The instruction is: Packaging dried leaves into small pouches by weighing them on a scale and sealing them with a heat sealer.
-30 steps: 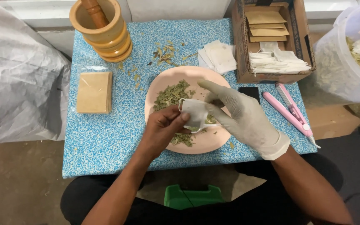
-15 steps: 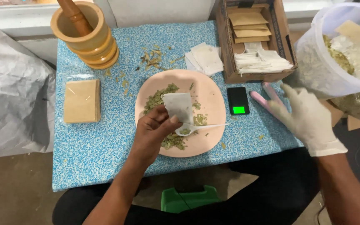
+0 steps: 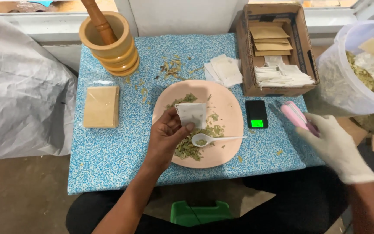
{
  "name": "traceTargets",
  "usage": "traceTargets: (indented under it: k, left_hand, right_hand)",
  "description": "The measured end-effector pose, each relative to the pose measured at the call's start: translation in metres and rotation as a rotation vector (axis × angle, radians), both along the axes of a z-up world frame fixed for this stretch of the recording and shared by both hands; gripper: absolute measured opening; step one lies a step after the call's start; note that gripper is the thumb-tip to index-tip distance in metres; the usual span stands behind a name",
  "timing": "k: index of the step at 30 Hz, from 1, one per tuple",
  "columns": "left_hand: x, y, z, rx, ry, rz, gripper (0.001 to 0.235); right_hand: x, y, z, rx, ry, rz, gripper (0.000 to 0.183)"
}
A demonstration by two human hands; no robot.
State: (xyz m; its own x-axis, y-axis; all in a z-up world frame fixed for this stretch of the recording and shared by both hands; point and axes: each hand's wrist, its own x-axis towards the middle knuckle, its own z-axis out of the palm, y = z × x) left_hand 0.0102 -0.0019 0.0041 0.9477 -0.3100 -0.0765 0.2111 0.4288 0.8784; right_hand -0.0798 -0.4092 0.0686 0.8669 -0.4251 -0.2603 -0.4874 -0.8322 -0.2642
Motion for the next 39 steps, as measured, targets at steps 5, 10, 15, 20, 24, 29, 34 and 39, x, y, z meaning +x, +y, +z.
traceTargets:
  k: [5, 10, 15, 20, 24, 29, 34, 39]
  left_hand:
    - [-0.001, -0.006, -0.004, 0.032, 0.021, -0.007, 0.051]
    - [-0.005, -0.006, -0.005, 0.083, -0.027, -0.035, 0.036]
    - [-0.004, -0.009, -0.005, 0.122, -0.01, -0.032, 0.038]
    - [-0.004, -0.01, -0.002, 0.123, -0.019, -0.04, 0.046]
    - [-0.003, -0.007, -0.006, 0.128, 0.012, -0.041, 0.055]
    - [0.0, -0.008, -0.01, 0.13, 0.011, -0.032, 0.056]
    - [0.002, -0.009, 0.0, 0.195, 0.007, -0.041, 0.05]
    - [0.003, -0.006, -0.009, 0.203, -0.005, -0.04, 0.051]
  right_hand:
    - [0.001, 0.055, 0.075, 0.262, 0.153, -0.022, 0.063]
    - [0.032, 0.102, 0.084, 0.302, 0.217, 0.275, 0.068]
    - [0.057, 0.145, 0.111, 0.267, 0.206, 0.566, 0.075]
    - [0.072, 0.15, 0.087, 0.272, 0.159, 0.661, 0.07]
    - [0.08, 0.142, 0.057, 0.326, 0.012, 0.744, 0.063]
    - [0.087, 0.155, 0.069, 0.31, 0.164, 0.602, 0.07]
    - [0.091, 0.138, 0.043, 0.362, -0.109, 0.822, 0.059]
    - [0.09, 0.14, 0.04, 0.343, -0.077, 0.82, 0.061]
